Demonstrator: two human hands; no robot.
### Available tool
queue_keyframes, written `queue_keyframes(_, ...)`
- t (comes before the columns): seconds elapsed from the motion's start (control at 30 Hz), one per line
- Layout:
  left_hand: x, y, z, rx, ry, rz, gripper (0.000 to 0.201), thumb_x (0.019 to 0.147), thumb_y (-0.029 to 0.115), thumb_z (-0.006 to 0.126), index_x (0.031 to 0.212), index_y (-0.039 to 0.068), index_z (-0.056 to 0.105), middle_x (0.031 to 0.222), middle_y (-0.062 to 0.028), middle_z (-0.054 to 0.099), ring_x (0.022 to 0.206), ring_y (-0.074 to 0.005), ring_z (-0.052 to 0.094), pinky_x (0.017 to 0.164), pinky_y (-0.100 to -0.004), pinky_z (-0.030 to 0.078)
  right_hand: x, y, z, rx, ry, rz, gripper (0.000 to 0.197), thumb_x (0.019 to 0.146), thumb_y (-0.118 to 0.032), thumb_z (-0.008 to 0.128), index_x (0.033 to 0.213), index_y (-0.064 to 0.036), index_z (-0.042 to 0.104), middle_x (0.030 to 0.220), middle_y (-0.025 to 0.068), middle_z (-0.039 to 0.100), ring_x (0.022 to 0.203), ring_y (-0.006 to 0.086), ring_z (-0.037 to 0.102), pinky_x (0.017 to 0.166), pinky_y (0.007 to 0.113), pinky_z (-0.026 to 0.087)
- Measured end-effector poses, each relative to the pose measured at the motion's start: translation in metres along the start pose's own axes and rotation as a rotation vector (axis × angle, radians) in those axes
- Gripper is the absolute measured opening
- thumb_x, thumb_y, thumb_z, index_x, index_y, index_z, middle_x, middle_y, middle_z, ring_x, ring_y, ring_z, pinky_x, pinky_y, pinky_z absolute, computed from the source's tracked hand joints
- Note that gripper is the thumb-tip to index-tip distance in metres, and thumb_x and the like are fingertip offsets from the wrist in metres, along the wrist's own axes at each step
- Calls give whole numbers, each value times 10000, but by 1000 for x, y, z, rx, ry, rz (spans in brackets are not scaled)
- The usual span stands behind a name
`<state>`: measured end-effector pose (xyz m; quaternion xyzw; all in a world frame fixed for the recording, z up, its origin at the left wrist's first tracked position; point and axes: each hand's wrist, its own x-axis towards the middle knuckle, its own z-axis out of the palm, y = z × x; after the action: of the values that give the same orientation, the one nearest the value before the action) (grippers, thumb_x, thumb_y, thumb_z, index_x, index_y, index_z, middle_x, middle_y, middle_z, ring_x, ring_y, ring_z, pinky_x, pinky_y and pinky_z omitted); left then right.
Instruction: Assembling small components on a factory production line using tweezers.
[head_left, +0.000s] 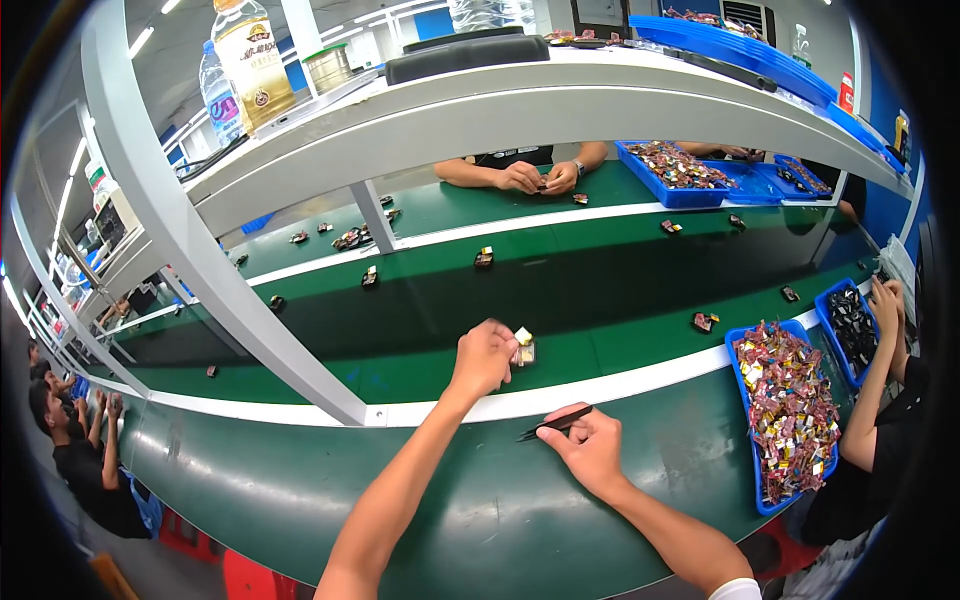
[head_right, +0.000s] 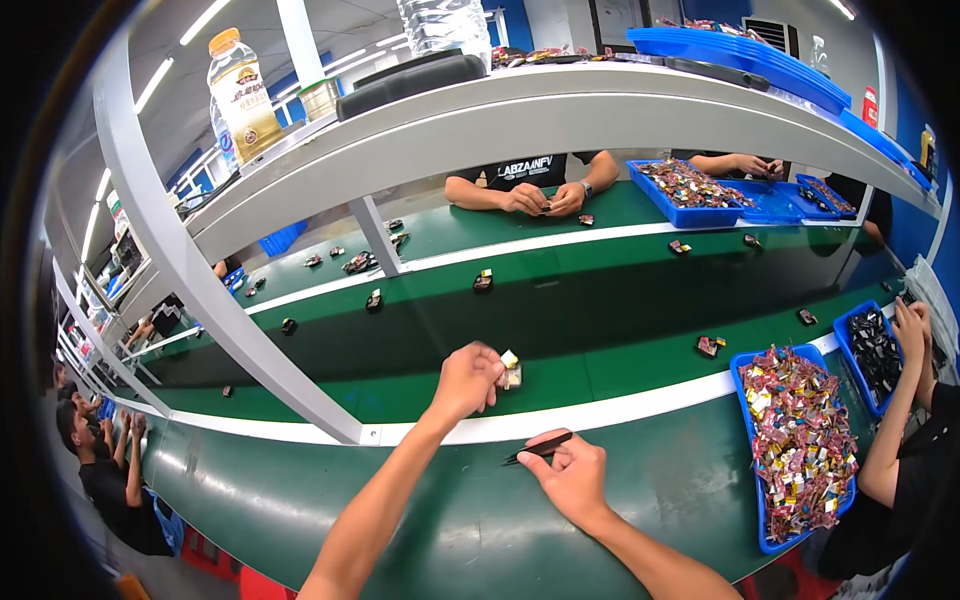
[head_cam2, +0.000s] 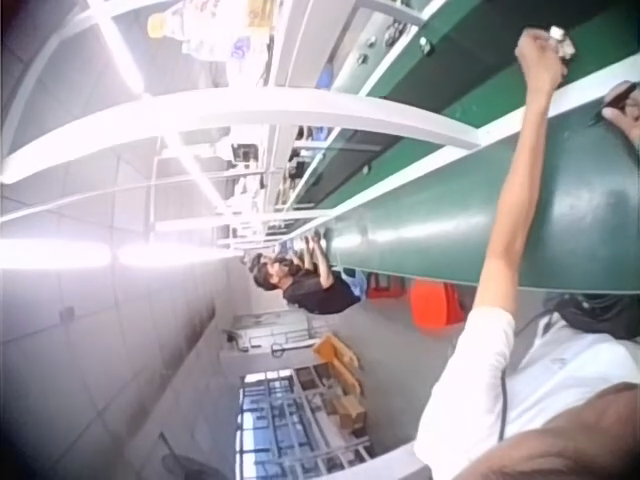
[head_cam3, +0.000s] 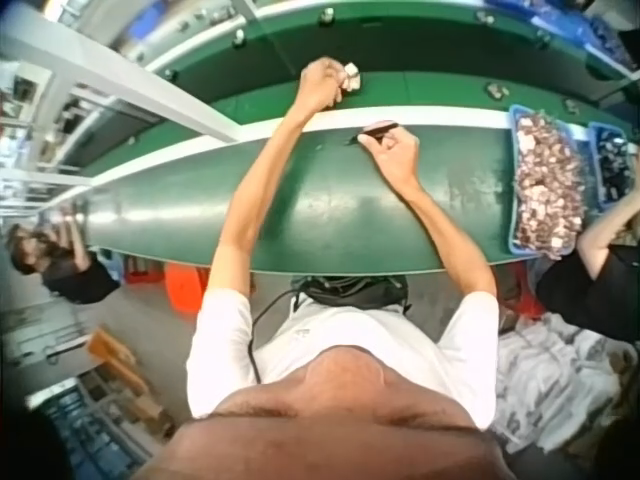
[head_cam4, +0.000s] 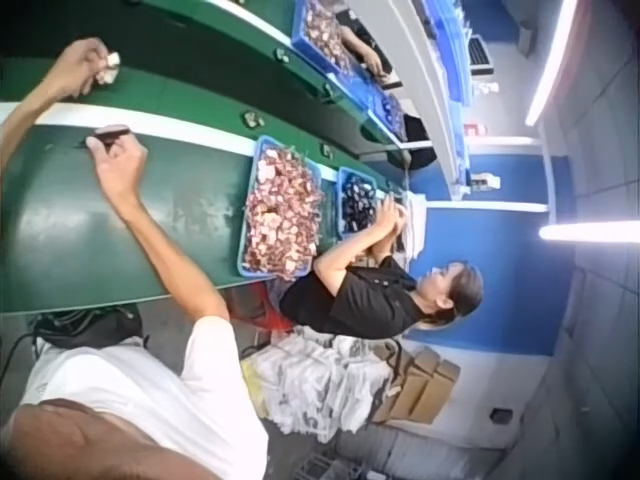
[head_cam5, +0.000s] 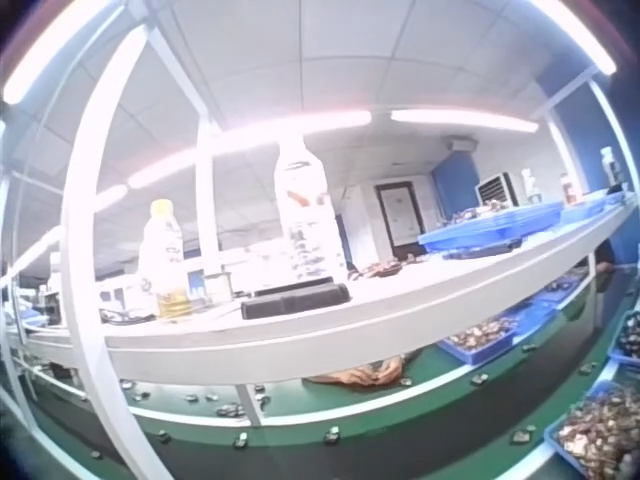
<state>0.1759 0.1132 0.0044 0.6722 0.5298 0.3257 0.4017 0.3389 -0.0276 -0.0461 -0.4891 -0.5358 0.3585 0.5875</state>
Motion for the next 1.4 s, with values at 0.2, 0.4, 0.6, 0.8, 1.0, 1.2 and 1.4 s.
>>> queue_keyframes(0.2, -87, -23, 5, -469, 121, -71, 182, 975, 79, 628, 1041, -84, 675, 775, -73, 692, 508, -96, 600, 398, -230, 412, 5, -5, 1, 209, -40, 78, 158, 830, 38, 800, 944, 27, 691, 804, -12, 684, 558, -25, 401, 490, 168, 322)
queue_keyframes(0.4, -108, -26, 27, -560, 154, -33, 176, 971, 76, 662, 1069, -69, 681, 769, -85, 702, 533, -87, 617, 413, -226, 431, 4, -18, -9, 196, -38, 89, 144, 846, 52, 781, 935, 16, 674, 791, -6, 671, 564, -24, 421, 496, 168, 331)
queue_keyframes(0.6, -110, -29, 27, -519, 149, -17, 185, 974, 85, 663, 1075, -69, 674, 763, -88, 709, 550, -90, 637, 449, -229, 484, 3, -20, -4, 63, -5, 41, 156, 847, 61, 767, 950, 20, 658, 718, -16, 632, 565, -13, 469, 507, 168, 337)
queue_keyframes(0.8, -110, -24, 27, -538, 111, 22, 170, 979, 87, 658, 1053, -67, 663, 749, -89, 702, 547, -92, 639, 450, -236, 494, 2, -15, -6, -115, 36, -77, 155, 810, 25, 810, 918, 14, 698, 568, -59, 539, 469, -18, 387, 464, 180, 264)
queue_keyframes(1.0, -110, -25, 24, -518, 89, 13, 164, 995, 61, 631, 1054, -91, 644, 766, -93, 689, 569, -105, 647, 465, -237, 514, 1, -10, -4, -210, 51, -148, 167, 797, 6, 825, 915, 2, 707, 494, -72, 471, 436, -17, 368, 460, 182, 247)
queue_keyframes(1.2, -109, -23, 24, -526, 38, 15, 163, 1001, 56, 615, 1068, -91, 633, 773, -102, 685, 583, -126, 664, 476, -249, 537, 2, -16, -5, -118, 2, -67, 166, 835, 26, 792, 951, 21, 674, 663, -17, 614, 473, -4, 437, 434, 184, 285)
queue_keyframes(1.4, -112, -29, 23, -565, 43, 44, 154, 995, 59, 622, 1077, -69, 642, 773, -100, 691, 579, -112, 654, 467, -247, 522, 5, -30, -2, 255, 17, 337, 161, 869, 89, 738, 998, 81, 642, 889, 120, 715, 807, 135, 708, 705, 224, 560)
